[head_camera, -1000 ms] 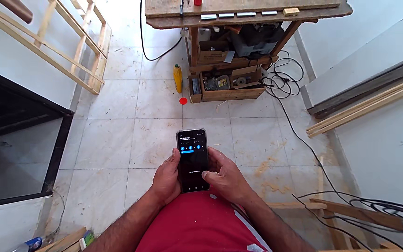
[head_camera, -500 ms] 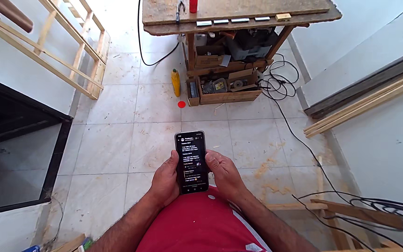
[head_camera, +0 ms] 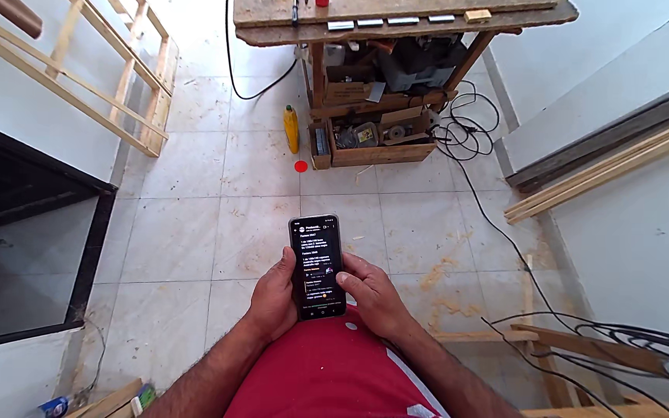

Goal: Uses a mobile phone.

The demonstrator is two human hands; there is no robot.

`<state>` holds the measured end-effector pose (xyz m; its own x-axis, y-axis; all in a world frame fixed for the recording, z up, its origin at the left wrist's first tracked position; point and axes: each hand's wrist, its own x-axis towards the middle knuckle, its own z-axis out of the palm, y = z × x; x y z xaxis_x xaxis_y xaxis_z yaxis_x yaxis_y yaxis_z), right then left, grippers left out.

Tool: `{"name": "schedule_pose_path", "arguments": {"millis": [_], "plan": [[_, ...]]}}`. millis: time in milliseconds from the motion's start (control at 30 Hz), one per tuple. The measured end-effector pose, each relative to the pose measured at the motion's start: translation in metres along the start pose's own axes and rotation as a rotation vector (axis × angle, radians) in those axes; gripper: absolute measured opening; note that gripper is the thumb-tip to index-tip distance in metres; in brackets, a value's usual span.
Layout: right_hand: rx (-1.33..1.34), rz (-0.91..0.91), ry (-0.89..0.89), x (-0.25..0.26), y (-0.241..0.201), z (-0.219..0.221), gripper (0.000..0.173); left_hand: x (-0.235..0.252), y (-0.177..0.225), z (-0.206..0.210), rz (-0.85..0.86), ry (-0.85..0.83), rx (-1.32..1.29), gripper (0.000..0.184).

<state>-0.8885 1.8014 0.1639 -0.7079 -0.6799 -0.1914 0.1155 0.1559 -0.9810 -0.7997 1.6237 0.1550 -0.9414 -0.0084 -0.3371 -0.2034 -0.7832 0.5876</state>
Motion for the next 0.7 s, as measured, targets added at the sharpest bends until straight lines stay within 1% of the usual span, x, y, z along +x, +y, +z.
{"name": "schedule_pose_path", "arguments": {"millis": [567,633,700], "plan": [[0.039,0.042,-0.032,-0.0007,0.0025,0.0011,0.044,-0.0005,-0.0008,0.0003,-0.013,0.020,-0.001,0.068],[0.024,0.052,-0.014,0.0005,0.0016,0.0020,0.040,-0.0002,-0.0004,0.0006,-0.017,0.032,0.001,0.068],[-0.031,0.076,0.039,0.0013,-0.0008,0.0047,0.030,-0.0004,-0.0006,0.0017,-0.018,0.043,0.018,0.068]]}}
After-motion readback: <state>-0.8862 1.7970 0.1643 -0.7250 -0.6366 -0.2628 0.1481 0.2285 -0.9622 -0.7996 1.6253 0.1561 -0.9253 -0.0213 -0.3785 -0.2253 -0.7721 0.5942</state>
